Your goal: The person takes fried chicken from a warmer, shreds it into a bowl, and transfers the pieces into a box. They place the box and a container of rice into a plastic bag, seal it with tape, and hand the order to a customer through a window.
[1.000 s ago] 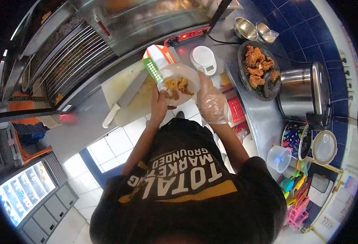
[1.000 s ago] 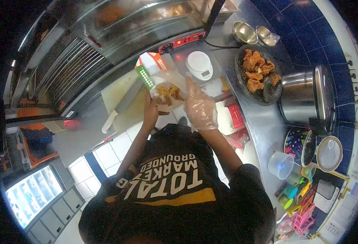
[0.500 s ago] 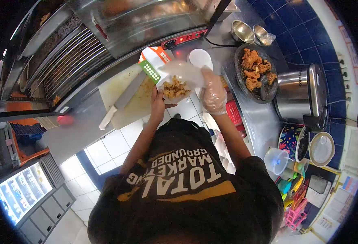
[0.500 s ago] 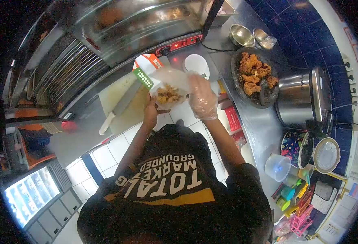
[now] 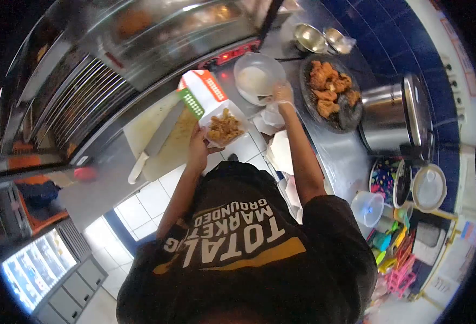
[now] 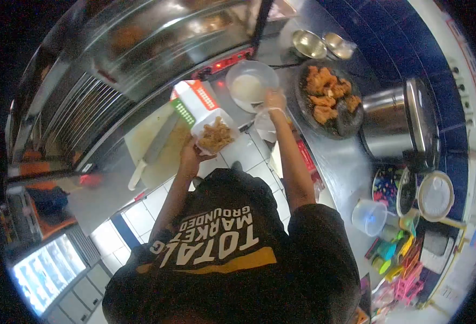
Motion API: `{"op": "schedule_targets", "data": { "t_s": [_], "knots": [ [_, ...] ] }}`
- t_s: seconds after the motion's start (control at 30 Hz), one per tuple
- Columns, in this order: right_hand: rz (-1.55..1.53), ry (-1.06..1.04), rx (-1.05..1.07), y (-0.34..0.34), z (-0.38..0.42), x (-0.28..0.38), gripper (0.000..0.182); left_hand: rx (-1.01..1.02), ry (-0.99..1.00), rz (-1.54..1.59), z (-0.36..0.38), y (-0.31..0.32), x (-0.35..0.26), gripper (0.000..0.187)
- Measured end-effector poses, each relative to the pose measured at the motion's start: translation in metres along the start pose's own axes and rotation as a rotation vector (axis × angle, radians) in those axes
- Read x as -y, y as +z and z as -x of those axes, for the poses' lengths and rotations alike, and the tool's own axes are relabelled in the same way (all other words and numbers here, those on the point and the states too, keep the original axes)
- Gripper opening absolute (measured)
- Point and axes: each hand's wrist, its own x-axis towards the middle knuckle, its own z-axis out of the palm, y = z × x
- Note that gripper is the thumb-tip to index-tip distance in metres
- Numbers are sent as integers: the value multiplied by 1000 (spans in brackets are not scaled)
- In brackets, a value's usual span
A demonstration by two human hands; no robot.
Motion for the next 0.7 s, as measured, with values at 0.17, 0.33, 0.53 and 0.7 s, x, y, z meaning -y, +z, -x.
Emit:
{"op": "schedule_targets", "data": {
  "t_s": [0.17,0.33,0.53,0.7],
  "knots": [
    [-648,431,265,-252,79,79,47,67,-41,-299,22,42,-8,51],
    [-1185,575,-313,-348,211,6,59,574,-280,-386,13,130,59,59],
    [-1352,914,-601,-426,307,0,65,751,-584,-192,-5,269,207,36],
    [-1704,1099,-588,-418,339,-19,63,657,-271,-605,-30,331,269,31]
  ]
}}
